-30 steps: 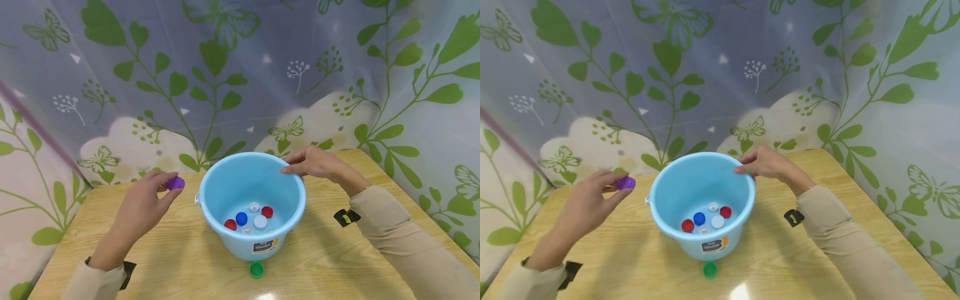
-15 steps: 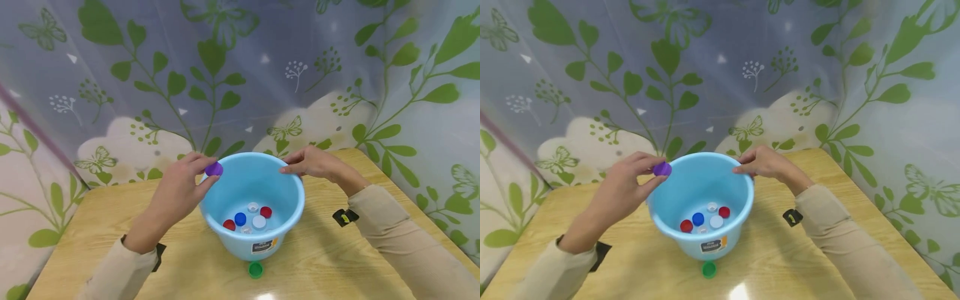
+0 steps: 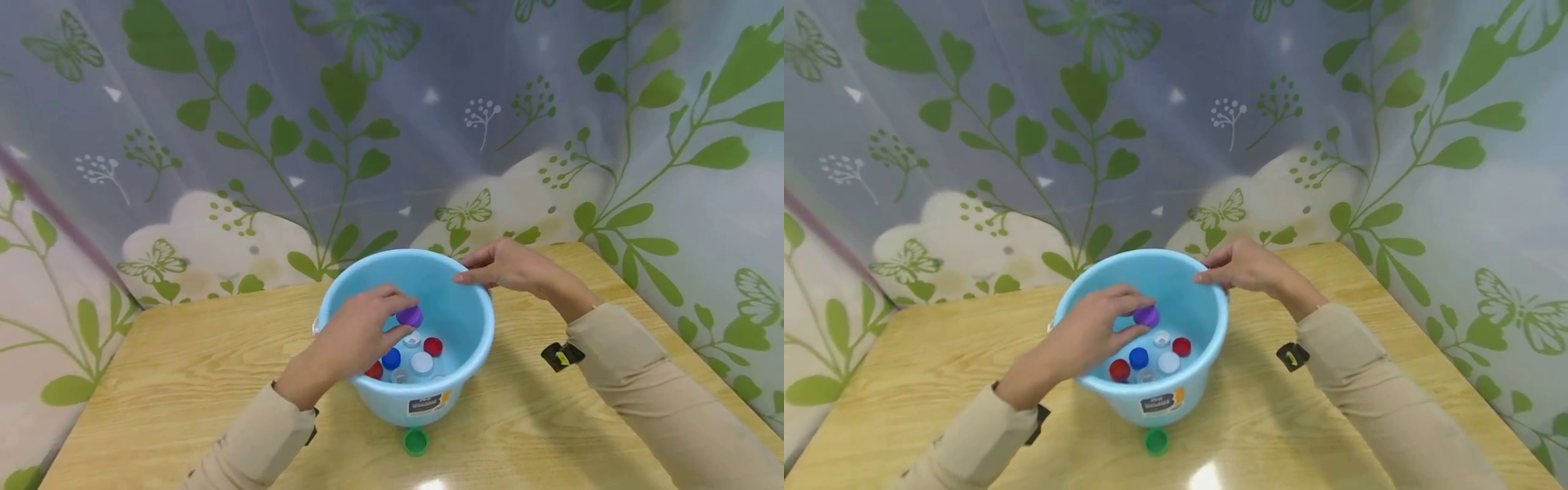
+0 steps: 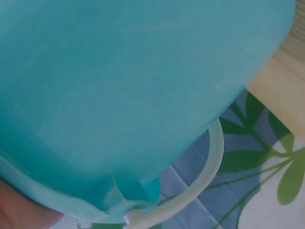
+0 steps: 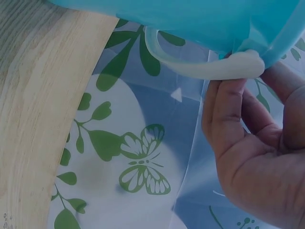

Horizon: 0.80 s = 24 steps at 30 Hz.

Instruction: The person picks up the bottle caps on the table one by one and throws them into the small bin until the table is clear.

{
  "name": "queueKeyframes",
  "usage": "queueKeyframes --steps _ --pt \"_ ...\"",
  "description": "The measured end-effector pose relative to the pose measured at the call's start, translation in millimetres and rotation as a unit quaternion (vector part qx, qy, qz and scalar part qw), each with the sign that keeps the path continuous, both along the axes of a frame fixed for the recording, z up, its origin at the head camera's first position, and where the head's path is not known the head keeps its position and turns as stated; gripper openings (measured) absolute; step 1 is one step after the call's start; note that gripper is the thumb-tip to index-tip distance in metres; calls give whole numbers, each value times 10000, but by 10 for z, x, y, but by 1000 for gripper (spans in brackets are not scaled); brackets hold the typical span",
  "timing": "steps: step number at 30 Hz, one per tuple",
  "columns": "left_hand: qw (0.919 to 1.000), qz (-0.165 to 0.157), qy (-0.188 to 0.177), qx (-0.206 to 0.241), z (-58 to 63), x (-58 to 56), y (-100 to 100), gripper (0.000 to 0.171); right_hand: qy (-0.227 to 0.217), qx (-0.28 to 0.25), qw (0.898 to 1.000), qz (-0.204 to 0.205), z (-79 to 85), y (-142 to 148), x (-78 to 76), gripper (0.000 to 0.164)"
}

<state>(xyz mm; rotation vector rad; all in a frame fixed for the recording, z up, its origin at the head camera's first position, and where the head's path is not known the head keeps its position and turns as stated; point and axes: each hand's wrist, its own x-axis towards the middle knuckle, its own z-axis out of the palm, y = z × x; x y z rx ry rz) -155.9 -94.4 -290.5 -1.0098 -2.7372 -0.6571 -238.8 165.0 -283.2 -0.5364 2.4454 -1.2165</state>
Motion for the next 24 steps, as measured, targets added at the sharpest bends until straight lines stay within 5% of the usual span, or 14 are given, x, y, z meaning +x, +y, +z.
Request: queueKeyframes --steps 15,19,24 --pt "9989 455 -88 -10 -73 22 0 30 -35 -5 10000 -66 6 -19 18 37" --pt "9983 475 100 315 -77 17 -1 26 -39 -7 10000 -54 10 -13 18 37" --pt "9902 587 245 1240 -92 0 -25 21 -47 12 9999 -110 0 -4 20 41"
